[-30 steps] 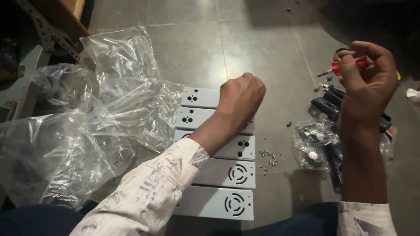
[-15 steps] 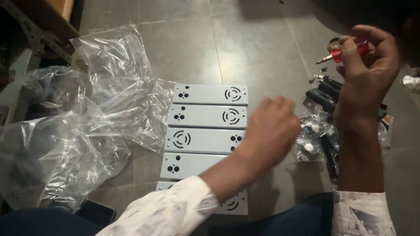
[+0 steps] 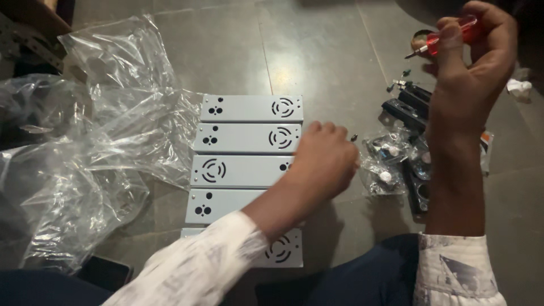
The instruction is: The person uses a red-handled screwdriver to fasten screws into several stacked white metal electronic enclosures. After securing the units, the person separates them and handles a black metal component.
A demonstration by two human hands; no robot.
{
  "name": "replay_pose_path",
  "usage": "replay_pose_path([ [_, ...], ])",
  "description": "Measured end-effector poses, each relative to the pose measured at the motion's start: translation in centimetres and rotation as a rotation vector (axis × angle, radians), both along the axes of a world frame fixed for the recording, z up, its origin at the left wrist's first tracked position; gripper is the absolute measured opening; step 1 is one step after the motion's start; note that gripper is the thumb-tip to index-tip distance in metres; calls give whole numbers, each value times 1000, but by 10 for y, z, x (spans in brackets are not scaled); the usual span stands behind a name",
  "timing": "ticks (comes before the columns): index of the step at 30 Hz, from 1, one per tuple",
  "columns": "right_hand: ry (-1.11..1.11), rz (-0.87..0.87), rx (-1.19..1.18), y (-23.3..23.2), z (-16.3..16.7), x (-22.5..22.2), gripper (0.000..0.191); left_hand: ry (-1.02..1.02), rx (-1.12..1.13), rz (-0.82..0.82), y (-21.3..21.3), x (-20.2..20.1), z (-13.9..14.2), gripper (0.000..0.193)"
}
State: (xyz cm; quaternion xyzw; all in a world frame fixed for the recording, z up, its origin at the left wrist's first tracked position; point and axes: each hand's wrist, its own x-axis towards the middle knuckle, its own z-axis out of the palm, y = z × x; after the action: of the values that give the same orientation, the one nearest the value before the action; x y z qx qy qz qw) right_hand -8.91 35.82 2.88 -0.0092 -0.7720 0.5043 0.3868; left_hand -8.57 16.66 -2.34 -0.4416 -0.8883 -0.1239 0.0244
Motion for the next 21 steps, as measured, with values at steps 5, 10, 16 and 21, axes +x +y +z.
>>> replay_pose_path([
  [5,-23,150,-147,-27,10,-3,23,-72,438,204,-114,-17,55,13],
  [10,-49,253,-1,-81,9,-18,23,-206,606,696,-225,-40,49,21],
  [16,-145,442,-23,-186,6,-33,33,-583,1140,659,-262,-79,-1,37],
  [21,-281,527,44,-262,11,-58,36,-605,1093,749,-258,-73,-7,53],
])
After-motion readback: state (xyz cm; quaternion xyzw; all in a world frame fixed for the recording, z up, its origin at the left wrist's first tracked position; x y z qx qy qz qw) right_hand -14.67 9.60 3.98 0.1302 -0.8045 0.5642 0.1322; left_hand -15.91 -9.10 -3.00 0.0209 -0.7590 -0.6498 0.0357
